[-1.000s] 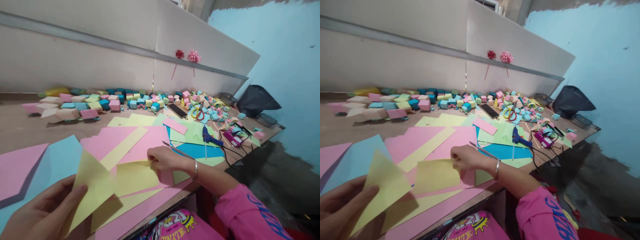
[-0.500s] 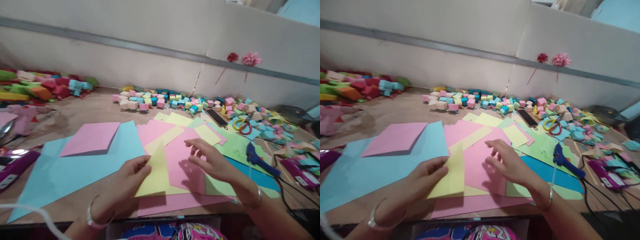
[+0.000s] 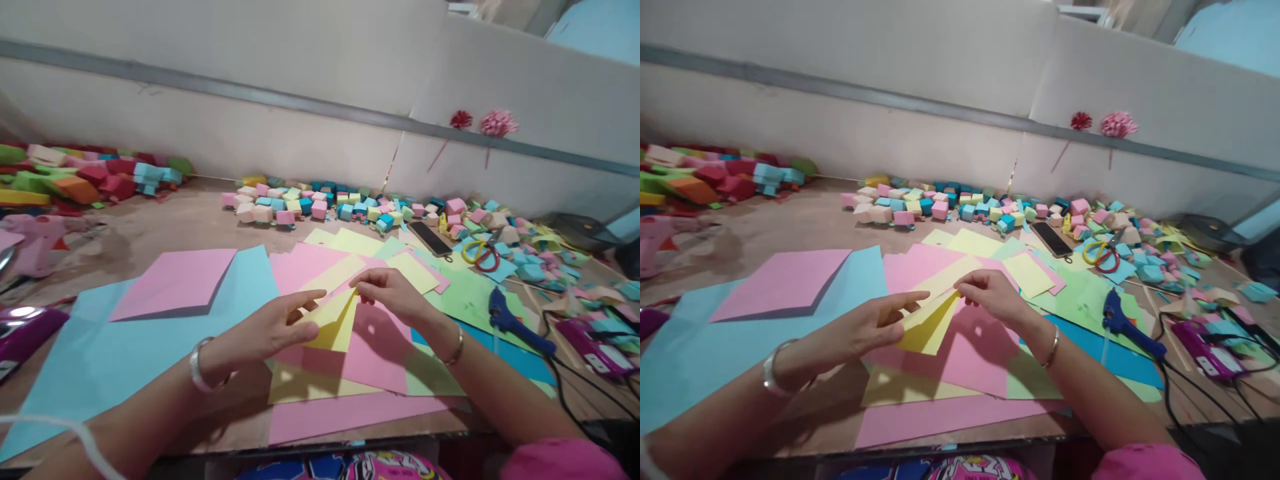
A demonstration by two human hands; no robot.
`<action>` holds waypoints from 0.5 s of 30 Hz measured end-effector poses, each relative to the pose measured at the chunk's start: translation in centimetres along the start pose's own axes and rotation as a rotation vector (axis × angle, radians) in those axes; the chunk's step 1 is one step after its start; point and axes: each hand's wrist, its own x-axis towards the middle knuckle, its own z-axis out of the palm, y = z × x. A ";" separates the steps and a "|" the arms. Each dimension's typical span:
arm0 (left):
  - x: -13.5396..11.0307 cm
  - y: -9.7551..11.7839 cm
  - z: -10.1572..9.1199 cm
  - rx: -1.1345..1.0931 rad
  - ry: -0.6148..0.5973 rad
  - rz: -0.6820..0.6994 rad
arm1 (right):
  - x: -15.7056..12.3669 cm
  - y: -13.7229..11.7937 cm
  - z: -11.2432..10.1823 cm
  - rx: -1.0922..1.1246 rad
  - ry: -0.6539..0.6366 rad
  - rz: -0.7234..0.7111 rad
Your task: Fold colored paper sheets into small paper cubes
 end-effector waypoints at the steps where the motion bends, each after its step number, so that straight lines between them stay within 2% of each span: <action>1: 0.2 -0.3 0.0 -0.012 -0.016 0.003 | 0.0 0.4 0.0 0.019 0.014 0.012; 4: 0.7 -0.9 0.0 -0.030 -0.023 -0.006 | -0.1 1.2 0.0 0.037 0.048 0.038; 7: 1.2 -1.4 0.2 -0.060 0.062 -0.072 | -0.3 1.5 0.3 0.019 0.062 0.048; 11: 1.3 -2.0 0.5 -0.176 0.179 -0.151 | -0.7 1.7 0.8 0.036 -0.043 0.090; 13: 1.0 -1.9 0.6 -0.280 0.161 -0.176 | -0.9 1.9 0.9 0.073 -0.106 0.110; 15: 0.8 -1.6 0.6 -0.369 0.117 -0.210 | -1.2 1.9 1.0 0.105 -0.114 0.129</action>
